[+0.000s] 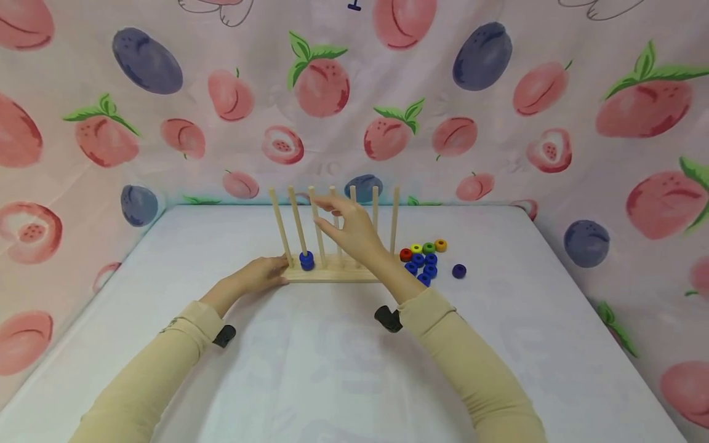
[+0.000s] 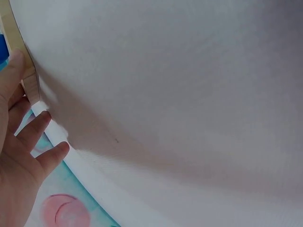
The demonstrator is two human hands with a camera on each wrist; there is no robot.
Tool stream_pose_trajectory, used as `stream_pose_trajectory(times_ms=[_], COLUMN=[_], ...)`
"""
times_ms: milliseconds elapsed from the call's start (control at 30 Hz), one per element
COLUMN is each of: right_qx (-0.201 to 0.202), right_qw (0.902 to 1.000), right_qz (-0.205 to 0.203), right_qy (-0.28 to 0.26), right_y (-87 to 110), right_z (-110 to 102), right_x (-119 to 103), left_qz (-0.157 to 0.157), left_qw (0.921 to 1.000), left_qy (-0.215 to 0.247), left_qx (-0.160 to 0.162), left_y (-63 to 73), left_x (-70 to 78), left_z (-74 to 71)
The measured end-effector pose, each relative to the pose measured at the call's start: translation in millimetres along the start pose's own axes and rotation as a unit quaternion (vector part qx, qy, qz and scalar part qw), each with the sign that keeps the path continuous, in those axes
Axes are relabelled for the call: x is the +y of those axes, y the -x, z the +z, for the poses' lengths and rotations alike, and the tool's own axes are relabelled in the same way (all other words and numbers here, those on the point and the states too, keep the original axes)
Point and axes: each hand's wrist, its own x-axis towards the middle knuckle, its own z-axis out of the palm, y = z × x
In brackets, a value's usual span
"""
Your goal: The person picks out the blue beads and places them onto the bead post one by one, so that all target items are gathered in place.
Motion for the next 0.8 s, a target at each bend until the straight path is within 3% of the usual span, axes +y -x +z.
stream_pose_trajectory(times_ms=[333, 800], right_qx=[0.0, -0.008], right_qw=[0.9998, 0.9996], right_qz=[-0.004, 0.003], right_qy=[-0.021, -0.025], right_y=[15.2, 35.9], right_z=[-12.9, -36.8], right_x=[19.5, 40.2], left_qz=[0.018, 0.007], left_qw=[0.9998, 0.9999], left_qy=[0.0, 0.009], left_qx=[0.007, -0.002], left_y=[0.9, 1.6], left_x=[-0.4, -2.0], left_z=[-0.6, -1.2])
